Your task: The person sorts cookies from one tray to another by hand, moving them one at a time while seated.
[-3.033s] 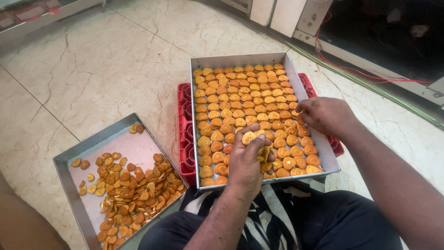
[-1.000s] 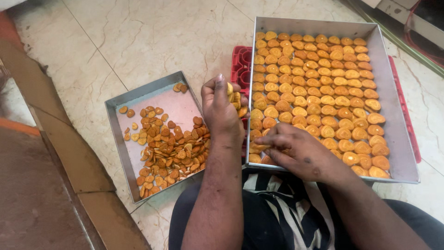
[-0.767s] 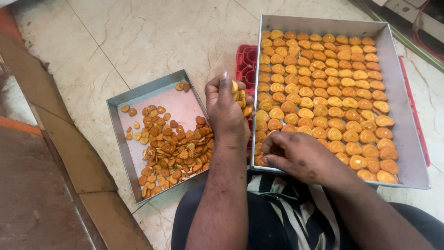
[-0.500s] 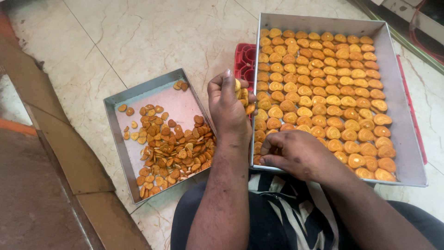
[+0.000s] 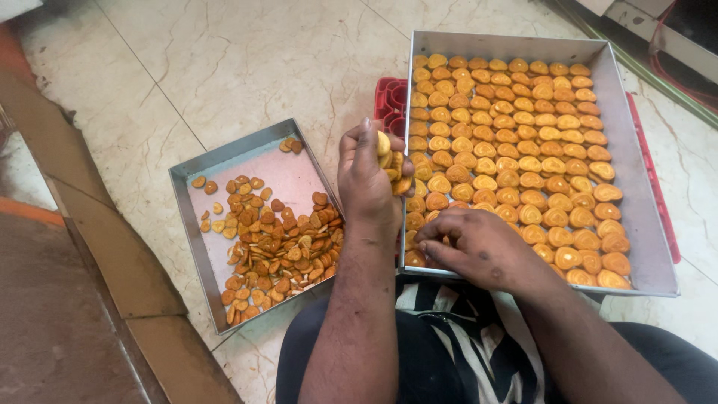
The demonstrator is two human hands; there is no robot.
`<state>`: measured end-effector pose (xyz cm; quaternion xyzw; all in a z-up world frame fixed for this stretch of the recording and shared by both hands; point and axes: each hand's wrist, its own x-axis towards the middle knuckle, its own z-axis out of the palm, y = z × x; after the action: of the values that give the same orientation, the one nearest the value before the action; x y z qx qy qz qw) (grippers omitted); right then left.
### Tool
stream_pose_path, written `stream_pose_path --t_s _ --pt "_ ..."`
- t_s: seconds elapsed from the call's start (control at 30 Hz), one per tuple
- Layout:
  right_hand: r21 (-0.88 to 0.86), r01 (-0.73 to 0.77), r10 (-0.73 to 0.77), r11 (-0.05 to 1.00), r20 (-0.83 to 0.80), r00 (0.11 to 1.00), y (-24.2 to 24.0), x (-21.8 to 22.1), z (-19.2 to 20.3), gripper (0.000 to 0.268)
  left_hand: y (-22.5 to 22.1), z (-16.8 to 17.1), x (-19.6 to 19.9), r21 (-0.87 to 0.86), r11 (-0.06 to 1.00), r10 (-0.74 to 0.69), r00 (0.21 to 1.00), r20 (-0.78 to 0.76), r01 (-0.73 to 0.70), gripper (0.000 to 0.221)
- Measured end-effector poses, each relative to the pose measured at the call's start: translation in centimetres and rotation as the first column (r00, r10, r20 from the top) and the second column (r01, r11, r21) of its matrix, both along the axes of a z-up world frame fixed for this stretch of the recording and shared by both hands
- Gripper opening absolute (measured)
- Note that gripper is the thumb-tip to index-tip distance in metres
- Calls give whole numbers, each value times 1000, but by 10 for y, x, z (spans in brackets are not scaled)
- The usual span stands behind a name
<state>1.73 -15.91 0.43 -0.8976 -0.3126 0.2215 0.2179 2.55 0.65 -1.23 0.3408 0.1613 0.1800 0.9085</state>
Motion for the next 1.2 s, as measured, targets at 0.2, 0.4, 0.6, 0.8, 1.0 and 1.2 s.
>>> stream_pose_path --t_s 0.2,0.4,0.6,0.8,1.0,1.2 --pt "644 354 -343 679 -148 927 -24 -14 -16 28 -9 -5 -12 165 962 -244 958 148 220 51" --pt "746 124 -370 654 172 913 -31 -16 -16 43 -41 3 -27 763 597 -400 916 16 247 65" --pt "678 81 -439 731 376 816 -33 -21 -13 27 -38 19 -31 845 433 -366 918 -154 314 68" --pt "898 192 -478 397 24 878 -42 -15 -35 18 -42 18 -28 863 424 -393 915 -97 273 56" --pt "906 401 -249 134 -361 899 -47 -13 -36 25 -42 16 -28 861 407 -380 914 -143 304 43" --pt "819 533 -106 214 -523 846 -61 0 -16 27 -28 -3 -14 376 888 -295 955 28 263 29"
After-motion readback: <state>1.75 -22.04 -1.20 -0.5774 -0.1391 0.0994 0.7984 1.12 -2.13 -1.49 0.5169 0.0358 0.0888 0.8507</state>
